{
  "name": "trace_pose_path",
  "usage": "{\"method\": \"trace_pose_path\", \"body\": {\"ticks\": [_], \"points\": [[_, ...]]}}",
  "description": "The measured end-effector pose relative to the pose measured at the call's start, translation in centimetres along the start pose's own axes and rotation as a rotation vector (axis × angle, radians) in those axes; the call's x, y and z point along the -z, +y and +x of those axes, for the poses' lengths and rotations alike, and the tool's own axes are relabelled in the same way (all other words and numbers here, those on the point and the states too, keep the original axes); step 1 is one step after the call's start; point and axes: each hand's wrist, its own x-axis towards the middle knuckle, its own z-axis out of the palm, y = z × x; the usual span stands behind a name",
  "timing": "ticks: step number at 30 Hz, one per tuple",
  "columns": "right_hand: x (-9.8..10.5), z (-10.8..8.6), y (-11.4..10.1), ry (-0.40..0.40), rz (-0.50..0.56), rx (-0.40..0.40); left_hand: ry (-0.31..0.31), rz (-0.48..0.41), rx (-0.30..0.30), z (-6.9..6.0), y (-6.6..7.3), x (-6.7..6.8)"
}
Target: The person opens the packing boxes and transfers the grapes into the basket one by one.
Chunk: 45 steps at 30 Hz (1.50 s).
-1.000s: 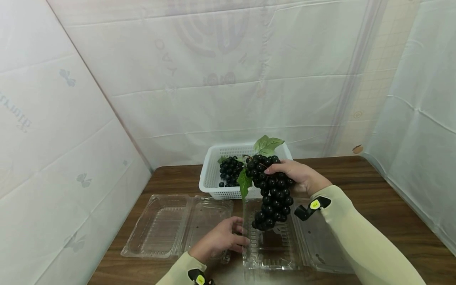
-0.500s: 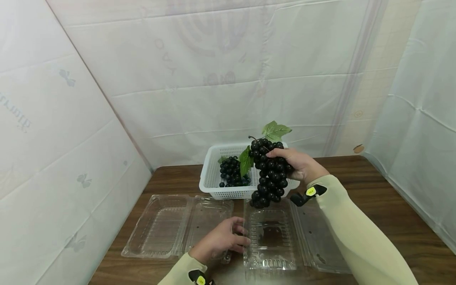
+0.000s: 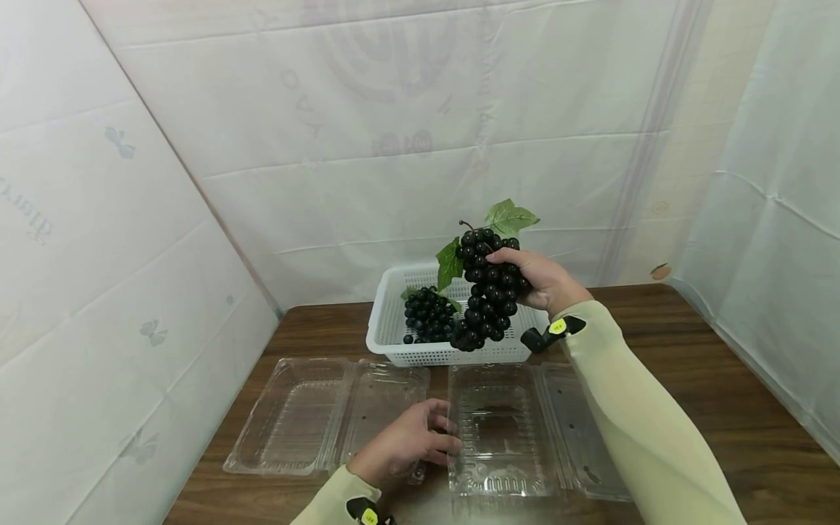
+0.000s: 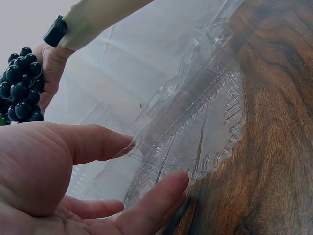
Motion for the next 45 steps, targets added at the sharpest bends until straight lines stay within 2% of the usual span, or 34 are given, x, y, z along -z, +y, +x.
{"method": "trace_pose_path", "body": {"ticks": [7, 12, 17, 33, 40, 45], "points": [[-0.2, 1.4, -0.6, -0.022, 0.031, 0.02, 0.011, -0.006, -0.007, -0.1, -0.2, 0.0], [-0.1, 2.7, -0.4, 0.012, 0.075, 0.033, 0.011, -0.01, -0.001, -0.3, 0.0, 0.1], [0.2, 4.1, 0.3, 0.046, 0.05, 0.031, 0.013, -0.014, 0.003, -0.5, -0.1, -0.1], [1.3, 7.0, 2.2, 0.156, -0.083, 0.019, 0.027, -0.052, -0.009, -0.5, -0.4, -0.5], [0.9, 8.1, 3.4, 0.233, -0.274, 0.006, 0.037, -0.053, -0.019, -0.7, -0.4, -0.6], [1.1, 8.7, 4.2, 0.266, -0.362, -0.011, 0.044, -0.051, -0.022, -0.9, -0.4, -0.6]]}}
